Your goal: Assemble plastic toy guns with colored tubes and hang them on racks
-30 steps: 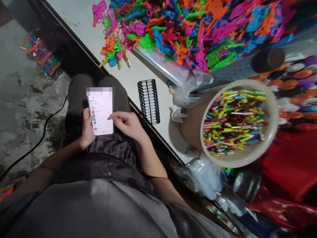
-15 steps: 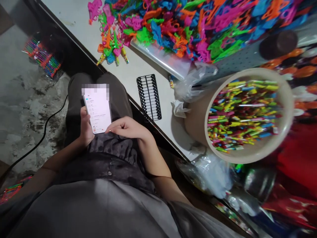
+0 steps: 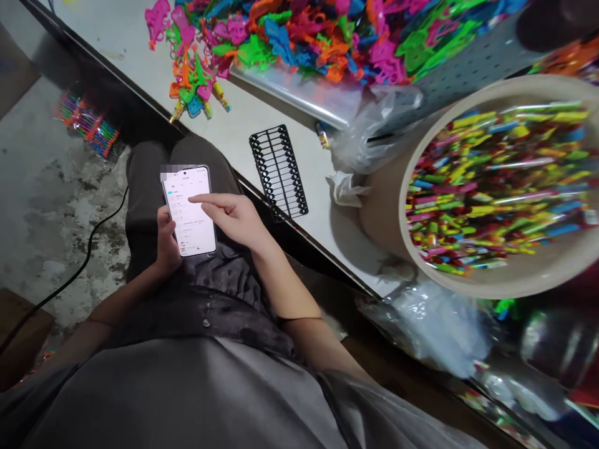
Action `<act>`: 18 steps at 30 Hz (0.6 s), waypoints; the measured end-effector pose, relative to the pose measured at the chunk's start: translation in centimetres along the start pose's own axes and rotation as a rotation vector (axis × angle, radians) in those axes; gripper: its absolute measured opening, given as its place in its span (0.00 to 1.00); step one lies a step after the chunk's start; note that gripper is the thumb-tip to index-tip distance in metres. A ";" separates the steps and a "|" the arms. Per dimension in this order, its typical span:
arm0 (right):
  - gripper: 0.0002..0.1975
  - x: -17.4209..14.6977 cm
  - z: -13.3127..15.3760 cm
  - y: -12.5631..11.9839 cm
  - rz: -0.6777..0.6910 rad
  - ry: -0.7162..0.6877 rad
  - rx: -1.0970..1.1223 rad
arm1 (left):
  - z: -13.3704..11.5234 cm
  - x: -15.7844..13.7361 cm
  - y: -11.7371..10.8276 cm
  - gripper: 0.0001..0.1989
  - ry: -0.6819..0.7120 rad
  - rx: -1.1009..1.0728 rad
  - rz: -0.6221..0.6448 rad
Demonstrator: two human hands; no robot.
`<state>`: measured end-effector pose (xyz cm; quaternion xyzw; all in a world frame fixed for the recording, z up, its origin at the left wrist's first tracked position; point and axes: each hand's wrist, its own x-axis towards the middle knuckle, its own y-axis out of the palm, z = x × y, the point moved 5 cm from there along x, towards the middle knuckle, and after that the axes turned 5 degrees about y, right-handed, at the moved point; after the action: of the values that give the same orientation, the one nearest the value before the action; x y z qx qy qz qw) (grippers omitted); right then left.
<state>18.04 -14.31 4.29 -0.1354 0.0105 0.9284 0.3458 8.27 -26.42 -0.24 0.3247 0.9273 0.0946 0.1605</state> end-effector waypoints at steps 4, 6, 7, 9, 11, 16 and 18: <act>0.18 0.1 -0.2 -0.1 -0.007 0.008 -0.019 | 0.1 -0.1 0.0 0.14 -0.009 0.016 0.004; 0.18 0.2 -0.3 -0.4 -0.037 0.013 0.002 | 0.3 -0.1 -0.1 0.14 -0.011 0.011 0.014; 0.18 0.2 -0.3 -0.7 -0.064 0.016 0.023 | 0.4 0.0 -0.2 0.13 -0.013 0.010 0.018; 0.17 0.2 -0.4 -1.3 -0.128 0.019 0.065 | 0.7 0.1 -0.4 0.13 -0.019 0.006 0.014; 0.16 0.2 -0.7 -1.7 -0.178 0.028 0.079 | 1.0 0.2 -0.5 0.12 -0.035 -0.013 0.004; 0.14 0.5 -1.7 -1.6 -0.195 0.088 0.020 | 1.3 0.9 -0.6 0.15 -0.074 -0.164 0.012; 0.14 0.3 -2.0 -1.5 -0.192 0.104 -0.031 | 1.4 1.1 -0.7 0.16 -0.088 -0.232 0.018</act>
<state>19.27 -13.19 2.37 -0.1890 0.0012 0.8828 0.4300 7.56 -26.13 -1.99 0.3160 0.8992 0.1883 0.2368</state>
